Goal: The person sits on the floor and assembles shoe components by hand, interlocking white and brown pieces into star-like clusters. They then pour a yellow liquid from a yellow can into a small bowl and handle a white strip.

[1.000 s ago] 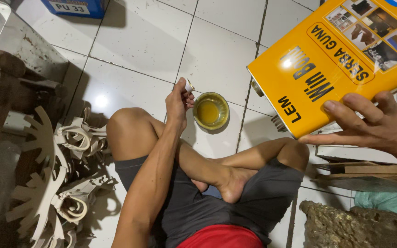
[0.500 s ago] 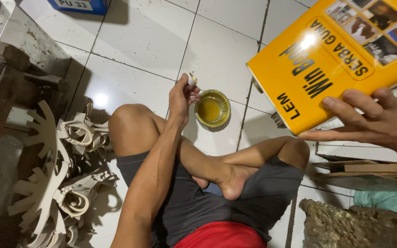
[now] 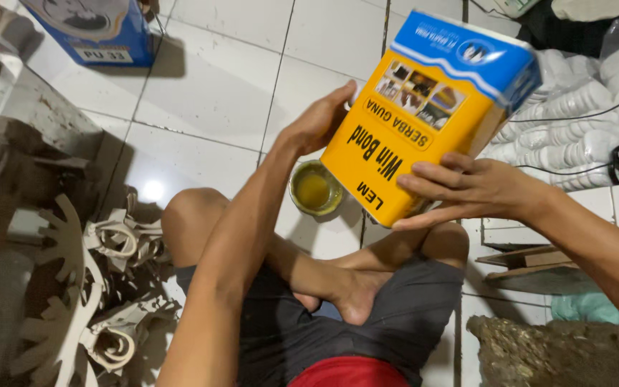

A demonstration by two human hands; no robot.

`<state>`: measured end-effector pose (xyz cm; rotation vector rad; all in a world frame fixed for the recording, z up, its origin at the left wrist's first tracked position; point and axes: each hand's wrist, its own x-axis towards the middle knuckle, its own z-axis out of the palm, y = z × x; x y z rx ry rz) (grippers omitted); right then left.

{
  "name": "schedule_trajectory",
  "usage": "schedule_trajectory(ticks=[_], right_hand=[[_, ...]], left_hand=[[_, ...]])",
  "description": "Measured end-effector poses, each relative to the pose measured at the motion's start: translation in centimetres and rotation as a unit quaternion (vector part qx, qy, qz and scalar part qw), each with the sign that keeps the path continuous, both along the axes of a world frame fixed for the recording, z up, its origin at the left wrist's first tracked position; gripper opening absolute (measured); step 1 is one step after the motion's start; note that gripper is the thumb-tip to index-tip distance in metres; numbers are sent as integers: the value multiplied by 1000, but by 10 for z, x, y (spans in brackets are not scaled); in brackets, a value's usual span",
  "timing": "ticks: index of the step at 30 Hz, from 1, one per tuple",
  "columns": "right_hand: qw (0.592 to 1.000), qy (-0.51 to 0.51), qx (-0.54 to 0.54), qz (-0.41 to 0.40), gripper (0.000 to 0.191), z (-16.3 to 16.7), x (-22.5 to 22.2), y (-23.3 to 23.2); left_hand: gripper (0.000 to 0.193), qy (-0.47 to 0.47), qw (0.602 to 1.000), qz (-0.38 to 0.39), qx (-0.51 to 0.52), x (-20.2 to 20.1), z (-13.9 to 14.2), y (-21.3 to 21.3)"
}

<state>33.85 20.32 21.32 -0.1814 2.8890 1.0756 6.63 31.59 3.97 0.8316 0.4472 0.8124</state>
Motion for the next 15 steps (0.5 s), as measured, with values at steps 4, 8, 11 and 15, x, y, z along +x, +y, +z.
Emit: schedule_trajectory(ticks=[4, 8, 11, 15], right_hand=[[999, 24, 24, -15, 86, -5, -5, 5], [992, 110, -20, -55, 84, -19, -1, 5], [956, 208, -141, -149, 83, -42, -2, -4], [782, 358, -407, -308, 79, -76, -6, -28]], left_hand=[[74, -18, 999, 38, -2, 22, 2, 7], [80, 26, 993, 109, -39, 20, -1, 2], [81, 109, 968, 217, -64, 5, -5, -7], [84, 11, 957, 287, -40, -11, -9, -22]])
